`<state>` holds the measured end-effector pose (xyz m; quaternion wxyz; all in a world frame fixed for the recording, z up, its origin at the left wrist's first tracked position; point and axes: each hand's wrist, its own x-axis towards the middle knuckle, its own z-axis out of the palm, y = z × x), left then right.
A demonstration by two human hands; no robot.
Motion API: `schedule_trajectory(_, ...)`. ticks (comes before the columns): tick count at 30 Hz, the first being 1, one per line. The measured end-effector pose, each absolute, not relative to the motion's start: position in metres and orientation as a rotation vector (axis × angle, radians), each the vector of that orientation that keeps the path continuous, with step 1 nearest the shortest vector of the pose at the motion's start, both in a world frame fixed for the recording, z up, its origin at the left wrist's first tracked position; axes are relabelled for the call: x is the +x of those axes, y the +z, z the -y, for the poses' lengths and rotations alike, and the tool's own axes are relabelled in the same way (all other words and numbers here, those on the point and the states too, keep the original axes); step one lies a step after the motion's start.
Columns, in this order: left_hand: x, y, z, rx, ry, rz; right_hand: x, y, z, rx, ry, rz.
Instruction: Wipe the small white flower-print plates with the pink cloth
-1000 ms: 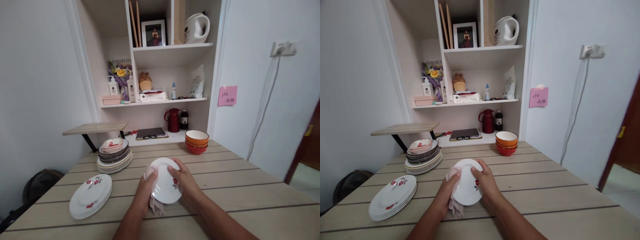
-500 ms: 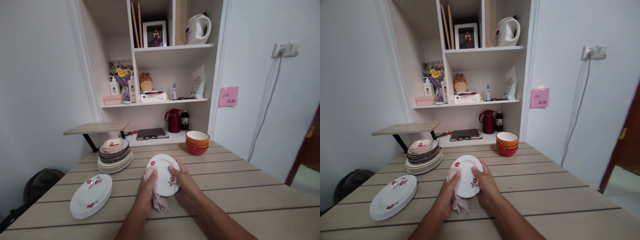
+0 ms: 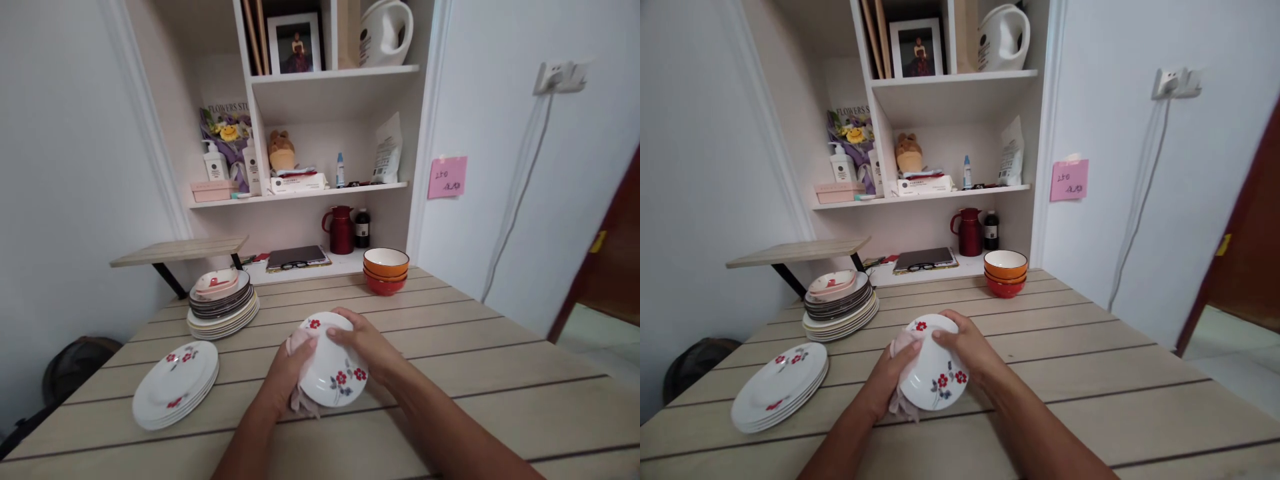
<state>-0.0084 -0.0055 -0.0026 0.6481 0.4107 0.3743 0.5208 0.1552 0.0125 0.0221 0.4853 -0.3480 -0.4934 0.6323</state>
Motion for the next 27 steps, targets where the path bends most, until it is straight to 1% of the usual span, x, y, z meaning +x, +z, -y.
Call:
schedule_trajectory(6, -0.006, -0.003, 0.001, 0.759, 1.305, -0.814, 0.132, 0.01, -0.013, -0.689, 1.376, 0.974)
schedule_trajectory(12, 0.0, -0.001, 0.005, 0.761, 1.336, -0.792, 0.119, -0.001, -0.014, -0.735, 1.275, 0.832)
schedule_trajectory(15, 0.002, -0.001, 0.006, 0.795, 1.352, -0.776, 0.122, 0.002, -0.014, -0.736, 1.319, 0.805)
schedule_trajectory(19, -0.001, -0.001, 0.005, 0.792, 1.346, -0.79, 0.142, 0.016, -0.016, -0.777, 1.445, 1.026)
schedule_trajectory(22, -0.003, 0.001, 0.009, 0.834, 1.294, -0.824, 0.16, 0.024, -0.017, -0.812, 1.514, 1.218)
schedule_trajectory(27, -0.004, 0.004, 0.018, 0.944, 1.182, -0.825, 0.172, 0.029, -0.014, -0.789, 1.649, 1.301)
